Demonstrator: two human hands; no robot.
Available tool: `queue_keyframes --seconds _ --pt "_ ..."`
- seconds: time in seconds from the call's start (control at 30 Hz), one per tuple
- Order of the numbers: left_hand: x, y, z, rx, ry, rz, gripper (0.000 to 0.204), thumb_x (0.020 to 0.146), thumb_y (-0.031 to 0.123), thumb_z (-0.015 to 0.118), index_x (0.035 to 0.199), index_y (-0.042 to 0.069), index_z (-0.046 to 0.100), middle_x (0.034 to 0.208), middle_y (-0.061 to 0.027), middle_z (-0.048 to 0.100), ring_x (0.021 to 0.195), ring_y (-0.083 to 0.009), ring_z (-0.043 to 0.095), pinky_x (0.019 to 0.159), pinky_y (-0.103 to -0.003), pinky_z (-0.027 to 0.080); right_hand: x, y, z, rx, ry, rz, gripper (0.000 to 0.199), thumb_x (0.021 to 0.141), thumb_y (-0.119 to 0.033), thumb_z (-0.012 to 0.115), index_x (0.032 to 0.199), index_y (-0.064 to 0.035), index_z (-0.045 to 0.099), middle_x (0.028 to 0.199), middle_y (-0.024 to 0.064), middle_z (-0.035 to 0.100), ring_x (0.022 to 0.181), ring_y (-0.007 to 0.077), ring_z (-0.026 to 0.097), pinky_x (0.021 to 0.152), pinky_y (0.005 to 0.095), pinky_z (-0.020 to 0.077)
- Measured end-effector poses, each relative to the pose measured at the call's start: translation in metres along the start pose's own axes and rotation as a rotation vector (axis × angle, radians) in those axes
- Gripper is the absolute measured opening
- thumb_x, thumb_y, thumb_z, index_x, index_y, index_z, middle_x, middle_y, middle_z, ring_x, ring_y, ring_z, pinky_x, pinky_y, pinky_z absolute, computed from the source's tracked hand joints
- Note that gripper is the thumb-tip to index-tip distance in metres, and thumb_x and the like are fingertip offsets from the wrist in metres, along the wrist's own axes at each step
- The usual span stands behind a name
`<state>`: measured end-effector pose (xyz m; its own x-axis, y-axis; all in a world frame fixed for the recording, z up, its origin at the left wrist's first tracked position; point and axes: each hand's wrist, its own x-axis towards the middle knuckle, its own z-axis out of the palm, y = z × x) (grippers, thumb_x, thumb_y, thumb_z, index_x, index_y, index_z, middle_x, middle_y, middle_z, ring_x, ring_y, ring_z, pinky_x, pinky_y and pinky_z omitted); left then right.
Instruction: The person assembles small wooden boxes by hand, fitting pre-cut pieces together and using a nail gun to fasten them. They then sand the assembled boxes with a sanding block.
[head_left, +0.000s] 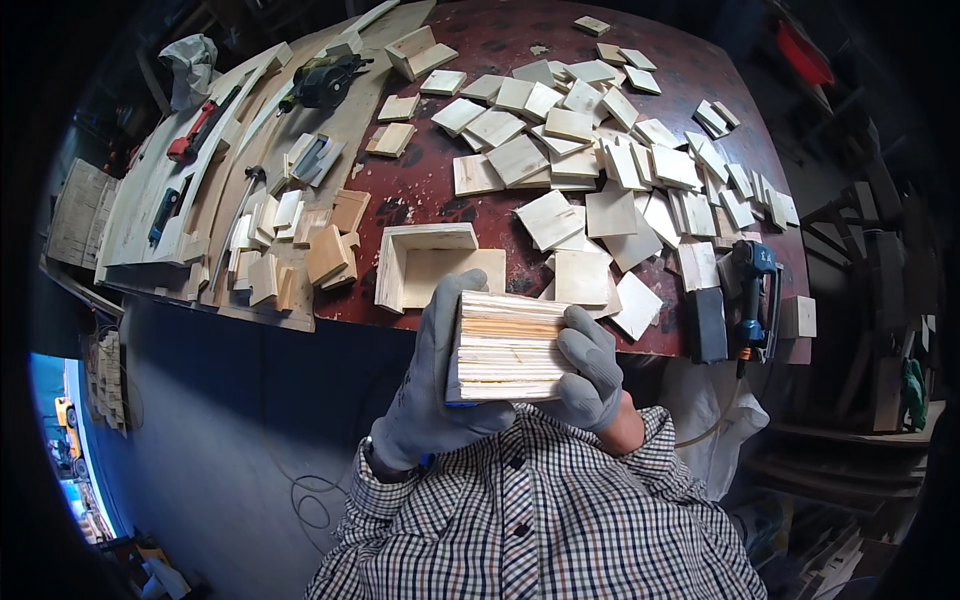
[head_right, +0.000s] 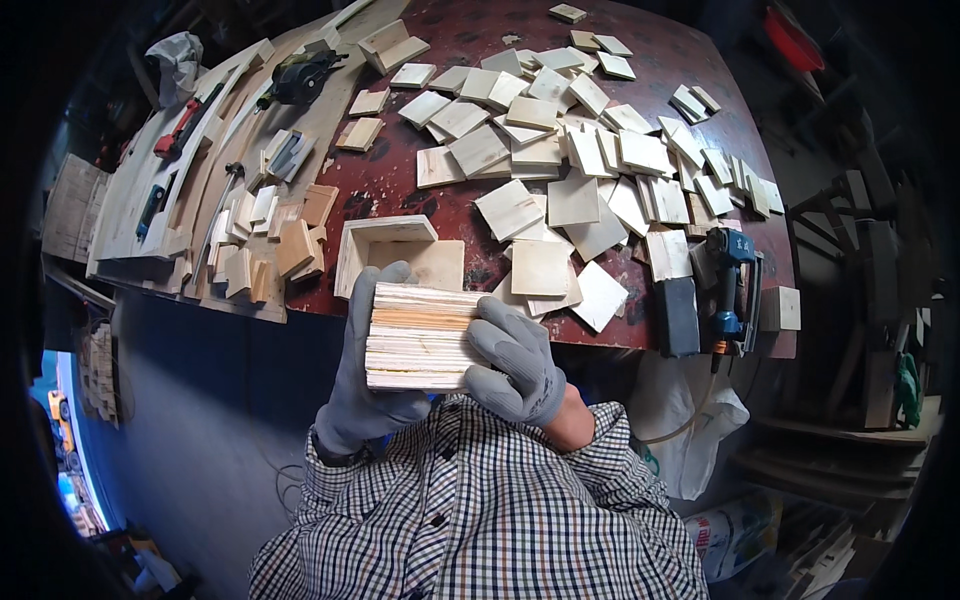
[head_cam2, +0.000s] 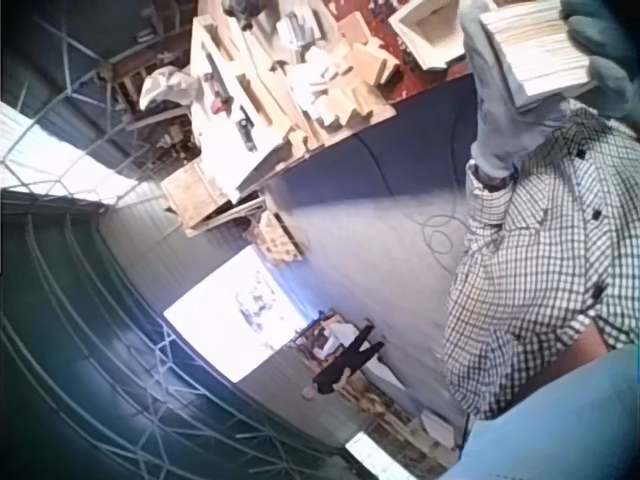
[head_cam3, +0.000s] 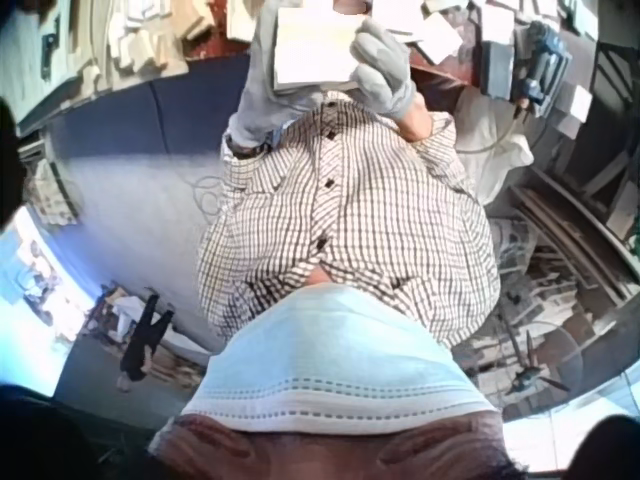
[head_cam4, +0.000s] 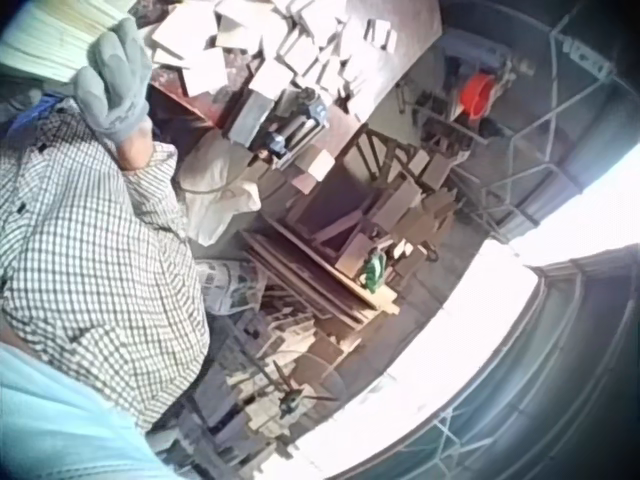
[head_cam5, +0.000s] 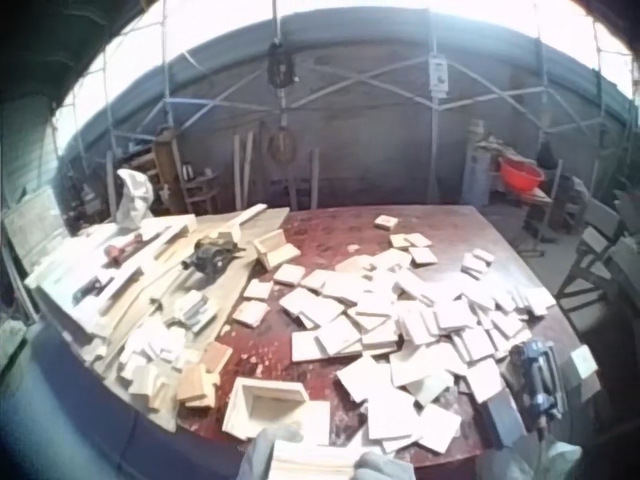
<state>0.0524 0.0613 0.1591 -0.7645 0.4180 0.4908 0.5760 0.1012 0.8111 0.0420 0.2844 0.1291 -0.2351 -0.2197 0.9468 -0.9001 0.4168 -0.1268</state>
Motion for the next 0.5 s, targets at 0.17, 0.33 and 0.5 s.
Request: queue_keyframes --seconds 0.17,0.33,0.5 --pt "-0.003 0.004 0.010 -0.084 -0.013 -0.078 0.131 0.087 0.055 0.085 0.168 -0.007 0.004 0.171 -0.0288 0.022 0.158 -0.0398 0.030 0.127 -0.050 0.032 0.010 0.000 -0.021 0.017 -0.097 0.002 0.040 0.069 -0.024 0.074 0.101 -0.0093 0.053 0.109 0.0215 0.060 0.092 0.0417 0.067 0.065 0.0502 0.0598" --pt "-0.005 -0.001 0.023 -0.030 0.014 0.002 0.128 0.090 0.056 0.082 0.168 -0.007 0.003 0.171 -0.0300 0.023 0.158 -0.0404 0.032 0.127 -0.050 0.033 0.014 -0.002 -0.037 -0.061 -0.204 0.002 0.040 0.070 -0.022 0.075 0.103 -0.0105 0.055 0.118 0.0199 0.062 0.098 0.0388 0.068 0.071 0.0492 0.0609" --pt "-0.005 -0.005 0.030 -0.086 0.114 -0.146 0.122 0.092 0.051 0.082 0.169 -0.005 0.006 0.166 -0.0250 0.036 0.150 -0.0339 0.045 0.123 -0.047 0.039 -0.013 -0.004 -0.044 -0.149 -0.227 0.122 0.067 0.075 -0.022 0.089 0.134 -0.0124 0.058 0.143 0.0214 0.058 0.129 0.0441 0.062 0.104 0.0558 0.0525"
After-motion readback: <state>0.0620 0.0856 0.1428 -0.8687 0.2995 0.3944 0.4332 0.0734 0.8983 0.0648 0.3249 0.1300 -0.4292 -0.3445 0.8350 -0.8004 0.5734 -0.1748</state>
